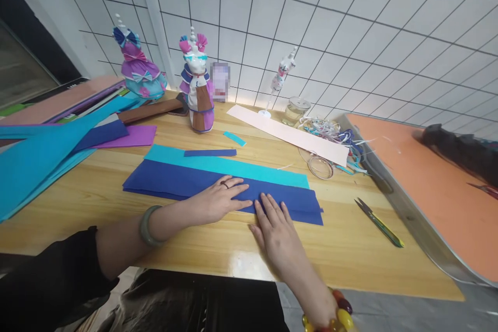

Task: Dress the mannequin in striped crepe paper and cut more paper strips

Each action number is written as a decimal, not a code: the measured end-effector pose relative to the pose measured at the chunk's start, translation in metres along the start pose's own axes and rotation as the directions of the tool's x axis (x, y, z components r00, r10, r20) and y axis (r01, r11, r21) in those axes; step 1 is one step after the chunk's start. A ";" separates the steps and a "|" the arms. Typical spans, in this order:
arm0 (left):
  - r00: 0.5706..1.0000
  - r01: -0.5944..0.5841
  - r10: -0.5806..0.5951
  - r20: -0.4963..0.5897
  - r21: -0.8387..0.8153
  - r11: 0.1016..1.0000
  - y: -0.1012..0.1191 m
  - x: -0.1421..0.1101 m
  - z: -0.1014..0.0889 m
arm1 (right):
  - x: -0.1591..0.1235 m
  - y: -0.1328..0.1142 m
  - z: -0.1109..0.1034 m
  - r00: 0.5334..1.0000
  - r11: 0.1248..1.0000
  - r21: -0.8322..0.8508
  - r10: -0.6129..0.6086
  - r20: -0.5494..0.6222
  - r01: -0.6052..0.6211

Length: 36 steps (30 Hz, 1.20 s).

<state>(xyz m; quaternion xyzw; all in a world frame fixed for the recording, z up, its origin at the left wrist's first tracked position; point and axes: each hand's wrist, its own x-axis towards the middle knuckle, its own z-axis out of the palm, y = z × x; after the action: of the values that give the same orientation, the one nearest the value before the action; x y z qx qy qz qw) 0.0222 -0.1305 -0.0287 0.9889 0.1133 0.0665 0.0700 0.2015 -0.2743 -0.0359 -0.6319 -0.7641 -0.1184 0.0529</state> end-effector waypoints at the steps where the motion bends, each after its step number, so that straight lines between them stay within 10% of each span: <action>1: 1.000 -0.003 0.003 -0.007 0.001 1.000 0.000 0.000 0.001 | 0.002 -0.004 0.002 1.000 1.000 -0.002 0.013 0.028 -0.013; 21: 0.993 -0.040 0.043 -0.112 0.023 0.999 -0.006 -0.007 -0.004 | 0.005 -0.024 0.011 0.994 0.991 0.086 0.095 0.058 -0.100; 36: 0.921 0.387 -0.382 0.081 -0.326 0.863 -0.045 -0.073 -0.045 | 0.004 -0.024 0.011 0.994 0.989 0.099 0.106 0.019 -0.107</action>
<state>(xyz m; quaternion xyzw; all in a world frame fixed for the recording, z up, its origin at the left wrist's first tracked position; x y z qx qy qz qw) -0.0647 -0.0985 -0.0003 0.9202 0.2945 0.0630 0.2500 0.1783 -0.2721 -0.0482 -0.6693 -0.7345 -0.0729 0.0856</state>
